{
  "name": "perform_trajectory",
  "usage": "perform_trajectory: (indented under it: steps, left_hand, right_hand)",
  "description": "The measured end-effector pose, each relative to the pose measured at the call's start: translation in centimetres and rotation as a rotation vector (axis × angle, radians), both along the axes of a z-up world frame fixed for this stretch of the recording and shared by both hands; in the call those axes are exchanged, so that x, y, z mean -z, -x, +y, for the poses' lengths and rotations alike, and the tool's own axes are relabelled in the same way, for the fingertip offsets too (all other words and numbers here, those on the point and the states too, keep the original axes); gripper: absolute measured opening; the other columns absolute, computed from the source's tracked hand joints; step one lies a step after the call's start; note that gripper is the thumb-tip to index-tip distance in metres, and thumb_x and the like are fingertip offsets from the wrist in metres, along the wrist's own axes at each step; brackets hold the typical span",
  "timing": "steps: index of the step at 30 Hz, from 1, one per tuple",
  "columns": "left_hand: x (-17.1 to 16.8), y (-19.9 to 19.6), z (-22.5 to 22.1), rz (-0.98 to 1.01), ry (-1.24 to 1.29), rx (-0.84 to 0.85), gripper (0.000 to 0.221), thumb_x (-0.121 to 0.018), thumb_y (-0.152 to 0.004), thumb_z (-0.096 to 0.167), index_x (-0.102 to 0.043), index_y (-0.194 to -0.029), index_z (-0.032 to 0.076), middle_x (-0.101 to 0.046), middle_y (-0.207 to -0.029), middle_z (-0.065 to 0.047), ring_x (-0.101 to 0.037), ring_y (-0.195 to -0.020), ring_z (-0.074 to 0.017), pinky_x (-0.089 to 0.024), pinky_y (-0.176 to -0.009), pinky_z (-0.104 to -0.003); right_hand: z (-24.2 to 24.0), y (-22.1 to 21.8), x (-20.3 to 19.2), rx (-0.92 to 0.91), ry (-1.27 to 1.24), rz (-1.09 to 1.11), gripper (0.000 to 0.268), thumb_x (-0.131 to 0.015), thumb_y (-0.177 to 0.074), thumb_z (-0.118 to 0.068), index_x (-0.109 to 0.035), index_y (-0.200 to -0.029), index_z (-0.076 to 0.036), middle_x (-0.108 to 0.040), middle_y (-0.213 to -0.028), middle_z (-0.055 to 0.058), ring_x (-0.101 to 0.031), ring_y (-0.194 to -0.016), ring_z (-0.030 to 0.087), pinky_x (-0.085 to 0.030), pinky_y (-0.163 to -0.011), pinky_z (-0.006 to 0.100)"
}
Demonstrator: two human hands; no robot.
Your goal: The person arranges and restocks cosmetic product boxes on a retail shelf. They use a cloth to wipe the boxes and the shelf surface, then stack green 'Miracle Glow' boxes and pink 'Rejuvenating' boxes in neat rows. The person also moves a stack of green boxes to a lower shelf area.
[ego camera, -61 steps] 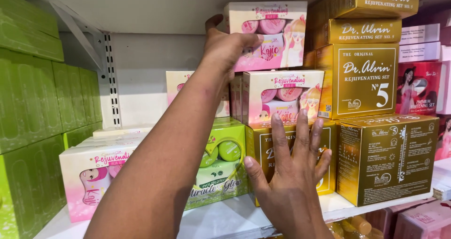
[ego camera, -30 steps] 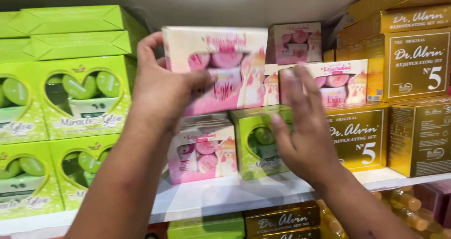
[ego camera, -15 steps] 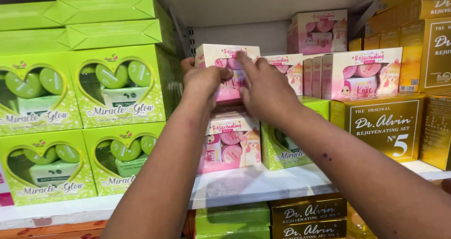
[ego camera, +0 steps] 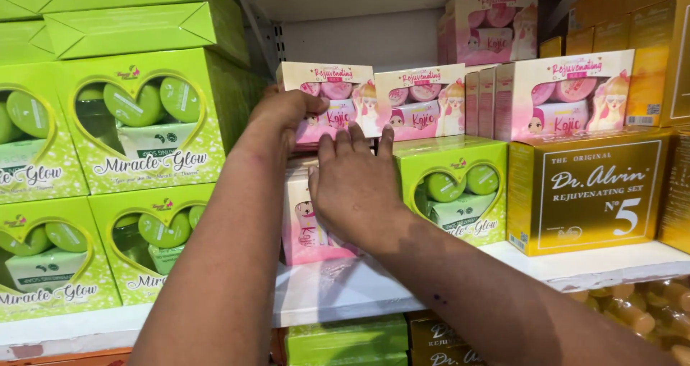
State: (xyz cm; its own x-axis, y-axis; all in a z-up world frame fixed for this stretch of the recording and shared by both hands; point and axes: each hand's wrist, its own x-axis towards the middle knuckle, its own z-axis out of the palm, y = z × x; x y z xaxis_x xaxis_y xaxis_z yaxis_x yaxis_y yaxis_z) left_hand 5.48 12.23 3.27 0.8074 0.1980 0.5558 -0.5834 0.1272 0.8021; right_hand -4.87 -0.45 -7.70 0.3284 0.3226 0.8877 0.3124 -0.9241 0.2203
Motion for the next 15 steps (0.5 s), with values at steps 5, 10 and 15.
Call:
perform_trajectory:
  steps: [5,10,15]
  left_hand:
    - [0.7,-1.2,0.7,0.066,-0.309,-0.14,0.04,-0.08,-0.075,-0.005,-0.072,-0.114,-0.009,-0.078,-0.102,-0.019,-0.073,-0.093,-0.0287,-0.059,-0.083,-0.041]
    - [0.7,-1.6,0.4,0.076,-0.115,0.0,0.035,-0.07,-0.074,-0.015,-0.07,-0.107,-0.003,-0.076,-0.098,-0.019,-0.075,-0.085,-0.0303,-0.061,-0.075,-0.043]
    - [-0.3,-3.4,0.3,0.134,-0.323,-0.217,0.069,-0.074,-0.072,-0.011,-0.048,-0.136,-0.006,-0.076,-0.102,-0.02,-0.075,-0.094,-0.0298,-0.059,-0.082,-0.043]
  right_hand:
    - [1.3,1.4,-0.1,-0.007,-0.036,0.154,0.077,-0.045,-0.094,-0.056,-0.048,-0.144,0.002,-0.053,-0.141,0.03,-0.042,-0.139,0.047,-0.02,-0.107,0.078]
    - [0.6,2.6,-1.2,-0.071,-0.05,0.359,0.065,-0.042,-0.096,-0.055,-0.055,-0.139,-0.007,-0.066,-0.126,0.02,-0.062,-0.118,0.037,-0.033,-0.103,0.071]
    - [0.2,3.1,-2.3,-0.047,0.015,0.52,0.061,-0.041,-0.098,-0.054,-0.061,-0.136,-0.011,-0.074,-0.114,0.021,-0.068,-0.109,0.038,-0.047,-0.097,0.058]
